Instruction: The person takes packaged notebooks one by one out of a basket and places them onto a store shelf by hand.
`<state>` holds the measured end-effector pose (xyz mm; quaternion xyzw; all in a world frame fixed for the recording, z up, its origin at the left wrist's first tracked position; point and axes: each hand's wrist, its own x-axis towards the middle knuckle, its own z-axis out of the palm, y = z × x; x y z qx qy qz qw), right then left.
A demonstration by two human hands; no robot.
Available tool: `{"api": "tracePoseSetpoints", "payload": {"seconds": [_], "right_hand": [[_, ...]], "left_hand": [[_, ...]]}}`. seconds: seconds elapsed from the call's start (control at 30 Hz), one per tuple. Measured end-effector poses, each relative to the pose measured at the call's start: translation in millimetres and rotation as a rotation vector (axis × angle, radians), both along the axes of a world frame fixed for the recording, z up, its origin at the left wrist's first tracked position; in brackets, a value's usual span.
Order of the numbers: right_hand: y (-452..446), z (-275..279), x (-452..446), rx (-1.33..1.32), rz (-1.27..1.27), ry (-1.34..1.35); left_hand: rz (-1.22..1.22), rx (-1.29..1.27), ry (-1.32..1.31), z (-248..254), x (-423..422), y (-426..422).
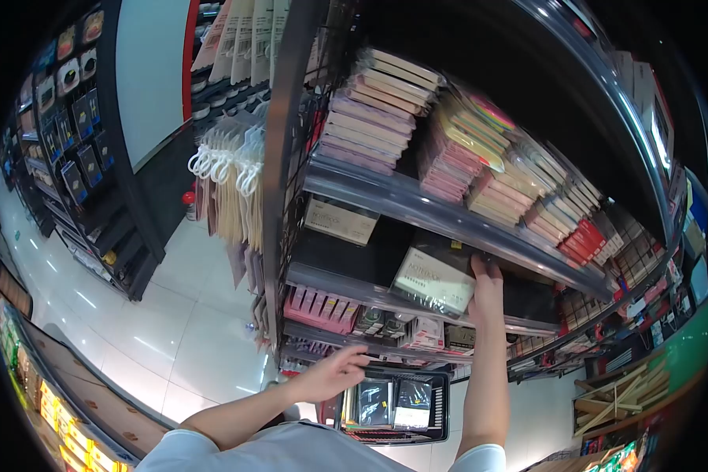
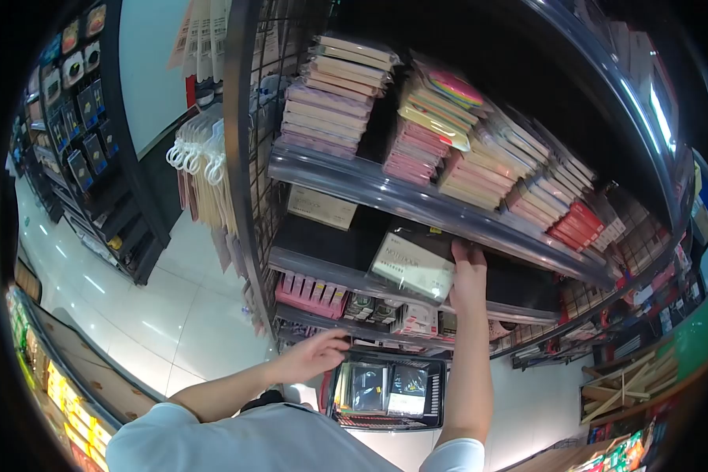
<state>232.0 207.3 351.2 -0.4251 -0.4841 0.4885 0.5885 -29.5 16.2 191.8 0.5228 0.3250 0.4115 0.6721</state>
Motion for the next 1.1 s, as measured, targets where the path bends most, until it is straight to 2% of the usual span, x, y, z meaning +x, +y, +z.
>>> {"api": "tracePoseSetpoints", "payload": {"seconds": [0.07,0.17,0.2,0.23,0.4,0.5,0.63,0.77,0.9,1.0,1.1], "right_hand": [[29,-4,-7,0.019,-0.082,-0.012],[98,-41,13,0.038,0.05,-0.011],[125,-58,22,0.137,0.185,-0.052],[146,-66,15,0.145,0.194,-0.028],[193,-67,-20,0.212,0.191,-0.037],[201,-65,-37,0.342,0.085,-0.28],[196,-56,-50,0.577,-0.155,-0.806],[184,-48,-55,0.717,-0.28,-1.111],[174,-45,-58,0.776,-0.329,-1.234],[170,-44,-63,0.798,-0.347,-1.266],[163,-41,-68,0.8,-0.367,-1.281]], "left_hand": [[-0.054,-0.002,0.061,-27,-7,-6],[-0.107,-0.027,0.128,-46,-21,-18],[-0.121,-0.046,0.162,-47,-27,-23],[-0.135,-0.06,0.198,-51,-34,-24],[-0.099,0.018,0.214,-76,-47,-32],[-0.092,0.047,0.257,-85,-52,-34],[-0.096,-0.088,0.252,-84,-50,-36],[-0.099,-0.118,0.263,-107,-48,-36],[-0.11,-0.047,0.288,-98,-47,-37],[-0.153,-0.109,0.288,-97,-46,-36],[-0.122,-0.084,0.259,-114,-42,-40]]}}
